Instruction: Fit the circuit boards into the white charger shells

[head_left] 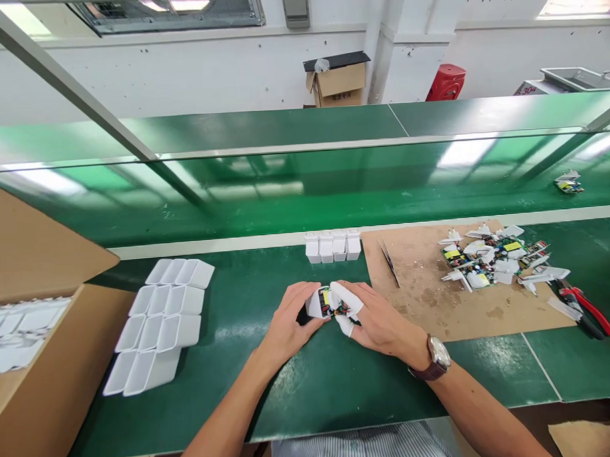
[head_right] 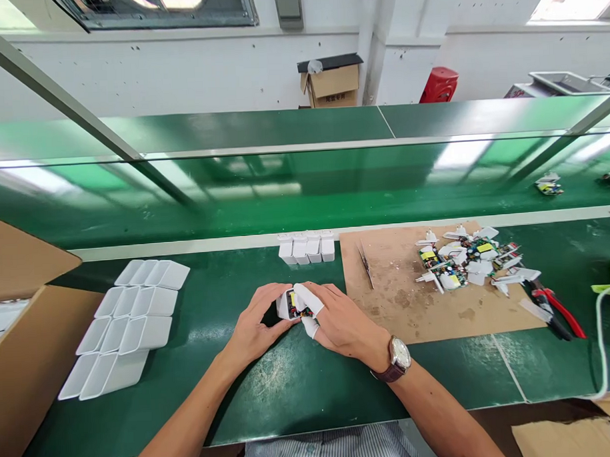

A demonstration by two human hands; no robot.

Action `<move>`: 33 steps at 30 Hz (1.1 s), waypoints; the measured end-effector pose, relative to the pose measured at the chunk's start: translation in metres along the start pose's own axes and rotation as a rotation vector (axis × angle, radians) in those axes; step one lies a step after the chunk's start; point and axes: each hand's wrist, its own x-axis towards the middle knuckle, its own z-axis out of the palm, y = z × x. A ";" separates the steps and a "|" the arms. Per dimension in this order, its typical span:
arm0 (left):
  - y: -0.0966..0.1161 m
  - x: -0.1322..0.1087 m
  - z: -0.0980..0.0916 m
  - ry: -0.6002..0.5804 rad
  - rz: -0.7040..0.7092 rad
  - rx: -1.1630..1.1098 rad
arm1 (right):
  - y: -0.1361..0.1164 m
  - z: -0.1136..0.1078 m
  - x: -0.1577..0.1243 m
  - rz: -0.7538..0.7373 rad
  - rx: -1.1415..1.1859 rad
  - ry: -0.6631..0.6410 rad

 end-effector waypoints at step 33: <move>-0.002 -0.002 0.001 -0.009 -0.009 0.010 | 0.005 0.003 -0.005 -0.028 0.034 -0.026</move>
